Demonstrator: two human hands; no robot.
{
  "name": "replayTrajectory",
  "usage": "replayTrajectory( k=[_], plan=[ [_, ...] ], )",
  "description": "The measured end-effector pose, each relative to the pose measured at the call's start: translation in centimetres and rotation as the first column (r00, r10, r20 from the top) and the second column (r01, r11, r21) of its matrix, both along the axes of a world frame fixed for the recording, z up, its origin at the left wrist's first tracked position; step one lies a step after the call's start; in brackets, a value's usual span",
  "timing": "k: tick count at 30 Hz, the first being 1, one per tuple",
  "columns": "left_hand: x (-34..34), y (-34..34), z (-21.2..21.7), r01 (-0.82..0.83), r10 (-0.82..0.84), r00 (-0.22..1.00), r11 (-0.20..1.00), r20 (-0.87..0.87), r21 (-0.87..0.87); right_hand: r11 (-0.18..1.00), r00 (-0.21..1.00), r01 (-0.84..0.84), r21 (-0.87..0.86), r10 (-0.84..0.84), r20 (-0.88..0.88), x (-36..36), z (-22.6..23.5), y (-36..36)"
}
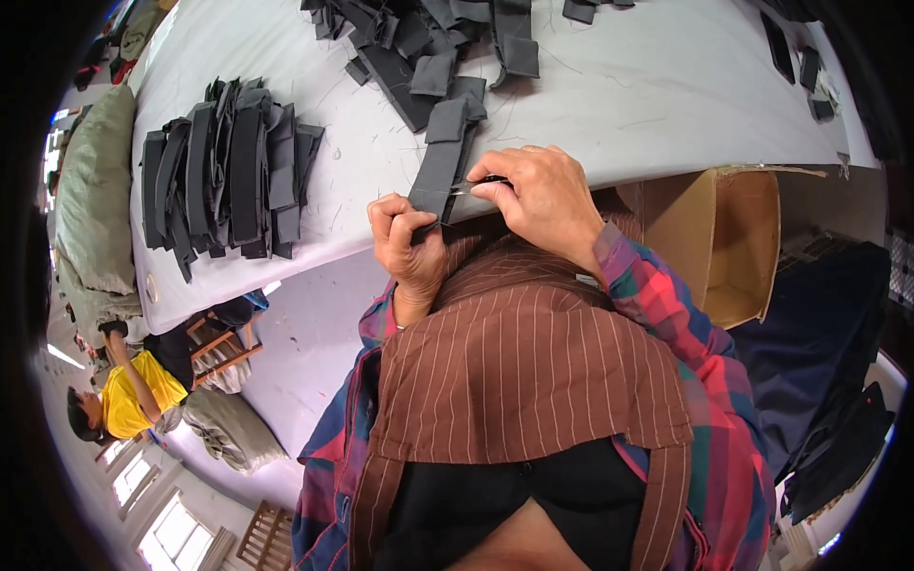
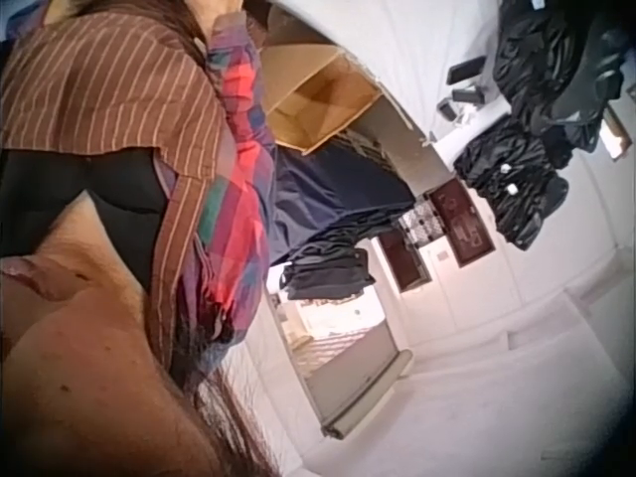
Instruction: Trimming excess material and loose threads from black fabric components using snips.
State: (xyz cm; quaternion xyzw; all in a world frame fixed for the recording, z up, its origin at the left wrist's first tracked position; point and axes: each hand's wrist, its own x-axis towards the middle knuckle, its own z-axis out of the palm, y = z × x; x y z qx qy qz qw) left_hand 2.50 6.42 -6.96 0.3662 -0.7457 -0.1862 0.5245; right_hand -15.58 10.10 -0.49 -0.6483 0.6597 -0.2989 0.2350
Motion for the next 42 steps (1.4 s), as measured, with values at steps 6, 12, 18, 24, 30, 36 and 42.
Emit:
replayTrajectory(
  k=[6,12,18,24,30,36,42],
  plan=[
    [0.5,-0.1,-0.2,0.057,-0.057,0.998,0.998,0.006,-0.021,0.991,0.991,-0.130,0.014,0.130,-0.035,-1.0,0.0,-0.8],
    [0.5,0.1,-0.4,0.063,-0.063,0.997,0.998,-0.052,0.000,0.971,0.951,-0.237,-0.030,0.238,0.198,-2.0,-1.9,-1.4],
    [0.6,0.0,-0.5,0.062,-0.057,0.994,0.997,-0.093,0.045,0.978,0.953,-0.206,-0.037,0.208,0.219,-1.7,-2.0,-1.2],
    [0.6,-0.1,-0.3,0.074,-0.069,0.993,0.996,-0.100,0.043,0.978,0.963,-0.209,-0.003,0.207,0.171,-1.7,-1.4,-1.1],
    [0.8,-0.2,-0.1,0.106,-0.104,0.991,0.994,-0.082,0.013,0.971,0.970,-0.237,-0.023,0.238,0.055,-1.9,-0.2,-1.3],
    [0.8,-0.1,-0.2,0.129,-0.129,0.987,0.992,-0.095,-0.006,0.954,0.956,-0.293,0.057,0.292,0.025,-2.5,-0.1,-1.9],
    [0.7,0.0,-0.1,0.140,-0.131,0.979,0.989,-0.155,0.046,0.945,0.923,-0.321,0.063,0.297,0.246,-2.5,-0.9,-1.8]
  ],
)
